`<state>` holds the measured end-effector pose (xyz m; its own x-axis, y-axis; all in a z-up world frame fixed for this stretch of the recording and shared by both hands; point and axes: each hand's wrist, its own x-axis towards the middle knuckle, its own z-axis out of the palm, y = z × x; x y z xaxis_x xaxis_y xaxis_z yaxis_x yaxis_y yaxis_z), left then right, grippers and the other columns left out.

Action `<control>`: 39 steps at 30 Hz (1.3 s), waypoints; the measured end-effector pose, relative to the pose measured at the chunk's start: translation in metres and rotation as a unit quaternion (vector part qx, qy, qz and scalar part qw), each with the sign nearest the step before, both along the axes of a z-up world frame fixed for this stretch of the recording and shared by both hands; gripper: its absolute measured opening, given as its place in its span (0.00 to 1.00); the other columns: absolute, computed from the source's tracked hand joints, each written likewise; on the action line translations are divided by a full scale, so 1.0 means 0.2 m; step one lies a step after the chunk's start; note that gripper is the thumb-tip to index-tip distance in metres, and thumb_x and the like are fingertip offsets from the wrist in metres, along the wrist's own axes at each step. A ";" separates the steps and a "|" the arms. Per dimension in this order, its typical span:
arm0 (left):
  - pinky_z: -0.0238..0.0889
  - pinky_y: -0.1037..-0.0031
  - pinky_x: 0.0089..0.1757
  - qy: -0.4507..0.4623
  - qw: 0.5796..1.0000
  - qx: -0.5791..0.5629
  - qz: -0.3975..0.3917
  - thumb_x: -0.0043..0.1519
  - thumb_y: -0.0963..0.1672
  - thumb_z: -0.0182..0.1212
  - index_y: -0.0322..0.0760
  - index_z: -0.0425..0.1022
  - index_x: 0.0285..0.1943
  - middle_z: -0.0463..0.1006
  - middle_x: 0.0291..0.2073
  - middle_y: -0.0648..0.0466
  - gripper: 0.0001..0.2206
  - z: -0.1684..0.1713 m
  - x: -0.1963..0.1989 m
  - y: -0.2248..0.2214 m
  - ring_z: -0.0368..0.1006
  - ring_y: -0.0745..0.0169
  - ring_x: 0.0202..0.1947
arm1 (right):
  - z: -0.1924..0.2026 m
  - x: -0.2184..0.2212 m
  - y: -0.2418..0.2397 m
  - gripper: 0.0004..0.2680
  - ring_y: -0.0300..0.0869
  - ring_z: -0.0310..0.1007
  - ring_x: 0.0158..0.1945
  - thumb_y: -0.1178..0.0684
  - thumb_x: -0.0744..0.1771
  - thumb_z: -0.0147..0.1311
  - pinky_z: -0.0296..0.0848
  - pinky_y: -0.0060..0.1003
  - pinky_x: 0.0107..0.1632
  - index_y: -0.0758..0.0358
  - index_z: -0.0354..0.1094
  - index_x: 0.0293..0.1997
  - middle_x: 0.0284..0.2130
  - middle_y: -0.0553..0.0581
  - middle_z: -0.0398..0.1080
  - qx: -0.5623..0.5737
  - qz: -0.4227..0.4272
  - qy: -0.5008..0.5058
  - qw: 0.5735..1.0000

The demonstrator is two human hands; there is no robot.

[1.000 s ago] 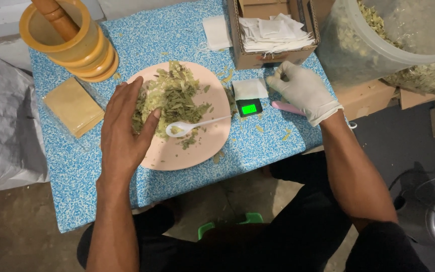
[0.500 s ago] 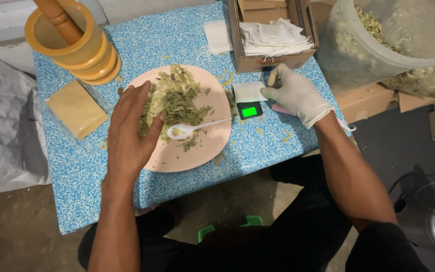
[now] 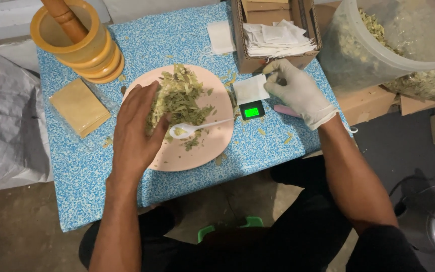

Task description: Packaging dried tea leaves into small paper filters and sealing them using a hair straightener as a heat sealer.

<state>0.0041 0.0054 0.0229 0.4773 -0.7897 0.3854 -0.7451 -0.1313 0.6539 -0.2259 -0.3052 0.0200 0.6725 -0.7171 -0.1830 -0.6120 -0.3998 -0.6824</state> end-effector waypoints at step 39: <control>0.86 0.57 0.61 0.514 0.837 -0.155 -0.105 0.70 0.48 0.66 0.32 0.80 0.67 0.87 0.56 0.37 0.20 -0.18 -0.16 -0.11 0.84 0.41 0.61 | 0.41 0.19 0.46 0.13 0.35 0.75 0.35 0.55 0.73 0.66 0.75 0.33 0.39 0.54 0.75 0.66 0.46 0.45 0.81 -0.201 0.277 -0.159 0.926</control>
<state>-0.0269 -0.0172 -0.0133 0.5460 -0.8358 0.0581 0.2463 0.2264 0.9424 -0.1876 -0.2130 0.1028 0.9316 -0.2136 0.2941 -0.0312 -0.8531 -0.5209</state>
